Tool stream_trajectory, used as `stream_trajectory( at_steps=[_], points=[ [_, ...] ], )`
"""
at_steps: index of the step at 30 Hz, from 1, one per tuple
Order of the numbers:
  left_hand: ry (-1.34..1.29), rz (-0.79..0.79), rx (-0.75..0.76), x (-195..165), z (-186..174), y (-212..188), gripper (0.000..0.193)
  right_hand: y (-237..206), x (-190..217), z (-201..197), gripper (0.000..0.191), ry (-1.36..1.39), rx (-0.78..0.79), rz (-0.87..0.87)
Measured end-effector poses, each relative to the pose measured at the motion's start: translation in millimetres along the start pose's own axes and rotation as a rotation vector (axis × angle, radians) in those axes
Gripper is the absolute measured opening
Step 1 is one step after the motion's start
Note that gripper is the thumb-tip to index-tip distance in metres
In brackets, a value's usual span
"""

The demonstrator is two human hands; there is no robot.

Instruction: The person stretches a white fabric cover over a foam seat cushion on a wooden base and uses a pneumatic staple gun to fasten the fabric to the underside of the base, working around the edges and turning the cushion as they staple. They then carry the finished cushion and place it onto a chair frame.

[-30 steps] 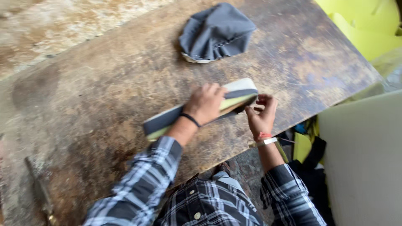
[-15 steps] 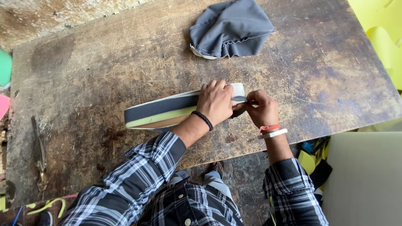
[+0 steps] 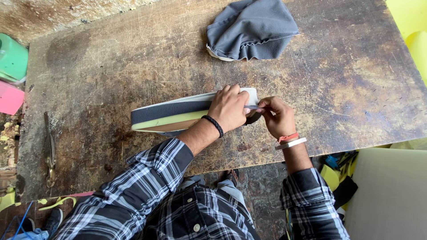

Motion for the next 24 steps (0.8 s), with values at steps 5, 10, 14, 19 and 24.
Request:
stream_trajectory(
  at_steps=[5, 10, 14, 19, 24],
  points=[
    [0.003, -0.038, 0.103, 4, 15, 9, 0.025, 21, -35, 12, 0.006, 0.558, 0.330, 0.203],
    [-0.035, -0.049, 0.049, 10, 15, 15, 0.039, 31, -23, 22, 0.016, 0.466, 0.378, 0.141],
    [-0.006, 0.030, 0.024, 1, 6, 6, 0.033, 29, 3, 19, 0.039, 0.116, 0.387, -0.090],
    [0.077, 0.110, 0.026, -12, 5, -2, 0.039, 26, 12, 18, 0.041, -0.013, 0.269, -0.171],
    [0.106, 0.176, 0.013, -12, 12, -3, 0.024, 14, 11, 22, 0.039, -0.053, 0.094, -0.239]
  ],
)
Point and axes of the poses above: each hand's wrist, its own y-axis towards the middle knuckle, its own z-axis out of the palm, x = y × z, the point moved 5 cm from there along y, towards the middle knuckle, and after that the axes turned 1 degree about -x, right-handed, at the moved point
